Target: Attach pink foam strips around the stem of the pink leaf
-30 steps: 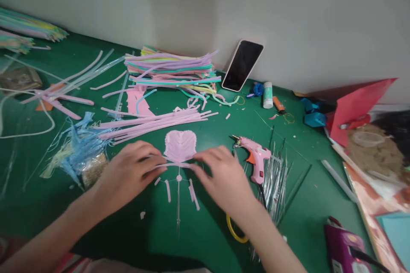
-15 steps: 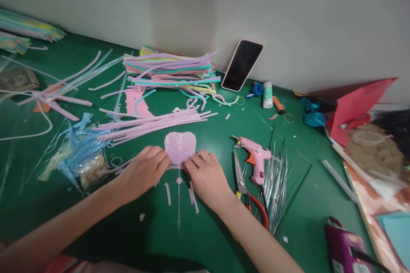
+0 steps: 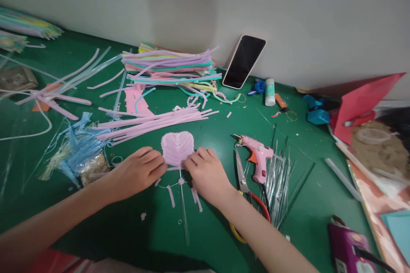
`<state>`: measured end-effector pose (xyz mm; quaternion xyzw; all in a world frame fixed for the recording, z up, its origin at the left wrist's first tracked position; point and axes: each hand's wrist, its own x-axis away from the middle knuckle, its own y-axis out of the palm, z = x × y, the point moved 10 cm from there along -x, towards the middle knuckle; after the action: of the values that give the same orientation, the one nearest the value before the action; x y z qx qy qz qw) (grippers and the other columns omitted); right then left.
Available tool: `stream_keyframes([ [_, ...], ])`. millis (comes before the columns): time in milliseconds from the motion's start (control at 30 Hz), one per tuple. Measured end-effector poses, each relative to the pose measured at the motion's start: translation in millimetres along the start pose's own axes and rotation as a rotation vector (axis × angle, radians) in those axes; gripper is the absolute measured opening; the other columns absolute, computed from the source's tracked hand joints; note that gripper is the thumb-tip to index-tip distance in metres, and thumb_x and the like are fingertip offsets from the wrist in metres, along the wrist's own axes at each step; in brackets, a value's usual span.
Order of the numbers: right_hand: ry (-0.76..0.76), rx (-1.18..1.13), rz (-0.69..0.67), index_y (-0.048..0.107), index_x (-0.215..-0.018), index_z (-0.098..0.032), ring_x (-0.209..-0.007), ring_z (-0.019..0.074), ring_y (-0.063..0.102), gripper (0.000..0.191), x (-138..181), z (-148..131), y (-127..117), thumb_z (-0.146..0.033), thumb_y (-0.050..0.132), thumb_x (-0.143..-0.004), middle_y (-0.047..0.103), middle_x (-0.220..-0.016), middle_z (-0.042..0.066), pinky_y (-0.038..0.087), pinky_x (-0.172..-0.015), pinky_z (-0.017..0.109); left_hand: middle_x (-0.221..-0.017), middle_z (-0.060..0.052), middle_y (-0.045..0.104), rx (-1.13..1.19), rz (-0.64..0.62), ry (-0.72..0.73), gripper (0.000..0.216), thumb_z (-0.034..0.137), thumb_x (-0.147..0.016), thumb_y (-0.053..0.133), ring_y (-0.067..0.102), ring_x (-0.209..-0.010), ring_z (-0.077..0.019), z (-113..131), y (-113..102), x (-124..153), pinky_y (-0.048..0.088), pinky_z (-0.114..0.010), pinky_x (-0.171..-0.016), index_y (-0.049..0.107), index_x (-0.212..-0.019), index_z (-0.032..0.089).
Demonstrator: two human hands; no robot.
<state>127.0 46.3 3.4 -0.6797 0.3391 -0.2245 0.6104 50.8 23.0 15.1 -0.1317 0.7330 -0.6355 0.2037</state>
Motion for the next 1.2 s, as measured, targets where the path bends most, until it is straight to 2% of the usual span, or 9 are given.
stream_keyframes([
  [300, 0.015, -0.027, -0.033, 0.062, -0.077, -0.018, -0.078, 0.02, 0.044, 0.023, -0.8, 1.8, 0.9, 0.004, 0.058, -0.07, 0.064, -0.073, 0.003, 0.027, -0.066, 0.033, -0.083, -0.005, 0.061, 0.004, 0.026, -0.017, 0.015, 0.007, -0.09, 0.049, 0.053, -0.083, -0.02, -5.7, -10.6, 11.6, 0.038, -0.035, -0.079, 0.062, -0.088, 0.015],
  [467, 0.02, -0.022, -0.016, 0.062, -0.076, -0.018, -0.078, 0.0197, 0.045, 0.022, -0.7, 1.6, 0.3, 0.003, 0.058, -0.071, 0.064, -0.072, 0.003, 0.028, -0.066, 0.032, -0.086, -0.007, 0.063, 0.038, 0.038, -0.077, 0.018, 0.006, -0.09, 0.047, 0.054, -0.084, -0.0207, -15.0, -9.3, 24.3, 0.038, -0.035, -0.078, 0.063, -0.088, 0.015],
  [667, 0.033, -0.051, -0.017, 0.063, -0.076, -0.017, -0.078, 0.0201, 0.046, 0.014, 6.1, 1.0, -3.4, -0.004, 0.059, -0.079, 0.062, -0.072, 0.004, 0.031, -0.066, 0.033, -0.083, -0.007, 0.063, 0.002, 0.011, -0.102, 0.019, 0.007, -0.09, 0.047, 0.054, -0.082, -0.0207, -22.1, -3.2, 31.7, 0.039, -0.035, -0.076, 0.064, -0.087, 0.016],
  [800, 0.07, -0.023, -0.034, 0.063, -0.075, -0.016, -0.076, 0.0215, 0.046, 0.014, 14.2, 4.2, -14.7, -0.006, 0.058, -0.081, 0.061, -0.069, 0.004, 0.032, -0.065, 0.034, -0.084, -0.007, 0.063, -0.03, -0.019, -0.067, 0.018, 0.007, -0.089, 0.048, 0.054, -0.084, -0.0215, -20.6, -2.1, 28.4, 0.038, -0.036, -0.079, 0.063, -0.088, 0.016],
  [967, 0.062, 0.049, -0.075, 0.063, -0.073, -0.015, -0.074, 0.0222, 0.046, 0.015, 27.3, -5.4, -32.8, -0.004, 0.055, -0.081, 0.059, -0.069, 0.006, 0.031, -0.064, 0.035, -0.085, -0.007, 0.062, -0.043, -0.028, -0.074, 0.016, 0.006, -0.087, 0.051, 0.054, -0.084, -0.0219, -18.7, -3.2, 25.4, 0.037, -0.036, -0.075, 0.062, -0.088, 0.017],
  [1200, 0.055, 0.155, -0.006, 0.064, -0.077, -0.013, -0.074, 0.0229, 0.046, 0.017, 36.4, -0.5, -45.9, -0.006, 0.051, -0.085, 0.059, -0.07, 0.007, 0.031, -0.065, 0.035, -0.089, -0.007, 0.064, -0.016, -0.026, -0.052, 0.017, 0.005, -0.086, 0.051, 0.054, -0.087, -0.0224, -24.0, -4.7, 24.3, 0.037, -0.036, -0.074, 0.061, -0.093, 0.017],
])
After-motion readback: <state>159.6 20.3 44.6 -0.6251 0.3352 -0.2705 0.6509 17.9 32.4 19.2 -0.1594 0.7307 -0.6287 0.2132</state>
